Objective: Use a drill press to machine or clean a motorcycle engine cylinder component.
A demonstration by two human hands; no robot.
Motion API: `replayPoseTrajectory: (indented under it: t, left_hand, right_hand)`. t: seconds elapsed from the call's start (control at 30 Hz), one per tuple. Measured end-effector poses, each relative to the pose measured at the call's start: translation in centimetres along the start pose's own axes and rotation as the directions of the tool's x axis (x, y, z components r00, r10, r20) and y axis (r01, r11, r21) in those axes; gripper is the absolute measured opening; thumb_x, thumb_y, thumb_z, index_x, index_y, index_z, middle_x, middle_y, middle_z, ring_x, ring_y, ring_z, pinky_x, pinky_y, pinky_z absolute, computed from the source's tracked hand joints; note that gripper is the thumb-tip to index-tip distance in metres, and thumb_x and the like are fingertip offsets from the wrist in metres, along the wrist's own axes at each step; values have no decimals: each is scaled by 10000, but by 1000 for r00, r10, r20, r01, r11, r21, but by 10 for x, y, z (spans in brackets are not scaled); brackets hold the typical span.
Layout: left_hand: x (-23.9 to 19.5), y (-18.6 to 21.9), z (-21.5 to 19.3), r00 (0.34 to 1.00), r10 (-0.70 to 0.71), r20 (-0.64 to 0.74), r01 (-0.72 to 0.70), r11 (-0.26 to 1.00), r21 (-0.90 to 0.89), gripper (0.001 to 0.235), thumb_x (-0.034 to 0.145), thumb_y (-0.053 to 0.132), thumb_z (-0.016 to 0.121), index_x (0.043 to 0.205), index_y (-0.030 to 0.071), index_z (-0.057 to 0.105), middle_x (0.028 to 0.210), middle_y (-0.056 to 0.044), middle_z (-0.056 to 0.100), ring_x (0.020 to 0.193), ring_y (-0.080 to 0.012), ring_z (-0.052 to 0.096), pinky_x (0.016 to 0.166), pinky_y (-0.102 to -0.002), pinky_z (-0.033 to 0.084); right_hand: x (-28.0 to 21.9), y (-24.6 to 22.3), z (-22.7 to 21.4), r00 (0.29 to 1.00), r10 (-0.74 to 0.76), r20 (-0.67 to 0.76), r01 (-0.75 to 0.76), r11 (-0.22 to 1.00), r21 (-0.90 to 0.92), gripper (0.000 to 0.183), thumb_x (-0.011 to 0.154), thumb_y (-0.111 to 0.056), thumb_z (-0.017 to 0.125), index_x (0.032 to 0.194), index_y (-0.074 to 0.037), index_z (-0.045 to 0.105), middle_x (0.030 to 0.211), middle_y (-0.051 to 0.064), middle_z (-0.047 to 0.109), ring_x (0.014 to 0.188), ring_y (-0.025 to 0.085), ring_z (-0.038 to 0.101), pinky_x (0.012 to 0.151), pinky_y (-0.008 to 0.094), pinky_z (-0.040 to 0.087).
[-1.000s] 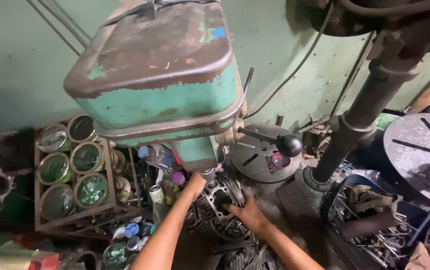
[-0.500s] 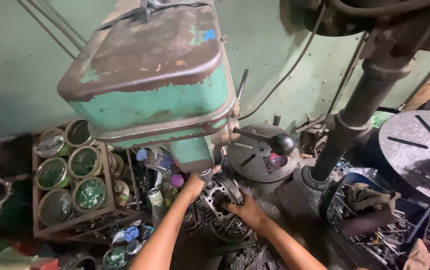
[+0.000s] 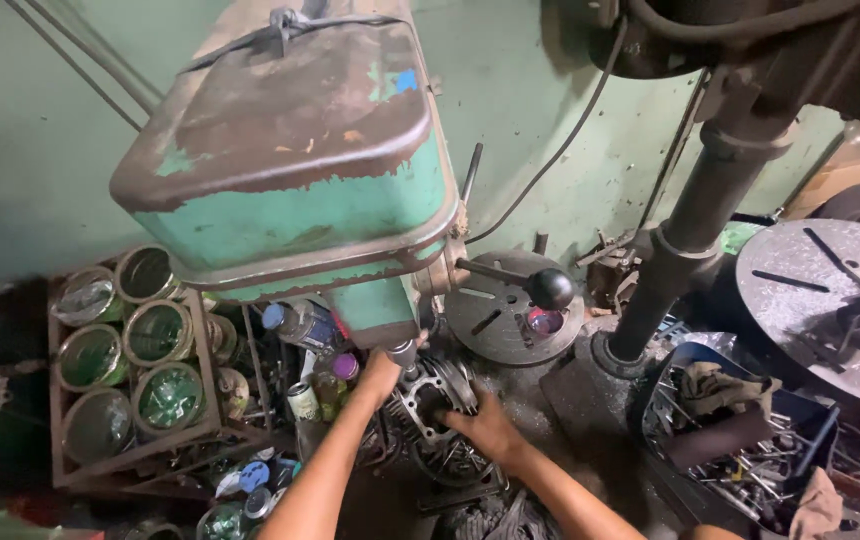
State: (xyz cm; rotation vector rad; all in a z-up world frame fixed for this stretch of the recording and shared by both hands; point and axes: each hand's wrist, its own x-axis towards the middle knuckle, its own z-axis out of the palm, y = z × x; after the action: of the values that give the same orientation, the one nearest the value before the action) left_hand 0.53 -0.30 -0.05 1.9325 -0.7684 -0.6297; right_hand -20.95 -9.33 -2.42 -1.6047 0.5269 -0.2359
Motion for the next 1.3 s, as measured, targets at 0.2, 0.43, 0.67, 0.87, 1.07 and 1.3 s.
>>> replayPoseTrajectory:
  t: [0.2, 0.43, 0.67, 0.87, 1.07, 1.3]
  left_hand:
    - [5, -7, 2, 991, 133, -25, -134, 990, -41, 774, 841, 555, 732, 1366, 17, 544, 1393, -79, 591, 1211, -179, 518, 1050, -393, 404]
    - [-6, 8, -1, 999, -6, -44, 10, 995, 95, 665, 872, 565, 688, 1236, 8, 675, 1183, -100, 736, 1066, -206, 619, 962, -408, 497]
    - [22, -48, 6, 959, 241, -151, -218, 964, 154, 582, 887, 553, 639, 1186, 61, 725, 1157, -66, 738, 1072, -156, 639, 945, -385, 482]
    - [-7, 11, -2, 998, -15, -68, 19, 999, 49, 665, 820, 569, 733, 1177, 9, 695, 1220, -129, 744, 1106, -222, 651, 978, -397, 500]
    - [-5, 9, -3, 999, 0, -49, 2, 999, 38, 741, 832, 588, 722, 1295, 18, 623, 1362, -119, 646, 1217, -208, 571, 1035, -388, 447]
    - [1, -2, -2, 999, -40, -35, 43, 994, 97, 780, 834, 639, 660, 1314, 25, 625, 1349, -88, 656, 1203, -180, 584, 1030, -385, 448]
  right_hand:
    - [-4, -12, -4, 984, 177, -14, -177, 978, -109, 836, 751, -417, 825, 1415, -21, 509, 1326, 122, 665, 1222, 211, 633, 1093, 339, 450]
    - [-2, -5, -3, 1000, -26, -1, 26, 999, 33, 777, 757, -345, 809, 1402, -5, 539, 1321, 117, 679, 1226, 221, 619, 1079, 351, 450]
    - [8, 15, 5, 999, 18, -44, -16, 999, 38, 823, 719, -353, 814, 1399, 17, 534, 1306, 149, 697, 1212, 255, 641, 1076, 361, 472]
    - [-4, -16, -4, 996, 85, 13, -85, 996, -23, 936, 721, -440, 829, 1454, 4, 451, 1395, 136, 622, 1292, 230, 588, 1117, 350, 424]
    - [2, -6, -3, 995, 102, 11, -101, 994, -31, 889, 700, -450, 812, 1407, 6, 524, 1346, 146, 669, 1247, 245, 627, 1099, 350, 446]
    - [2, -5, -5, 996, 85, 11, -84, 994, -63, 840, 718, -432, 791, 1384, 16, 543, 1310, 147, 695, 1219, 243, 655, 1084, 343, 461]
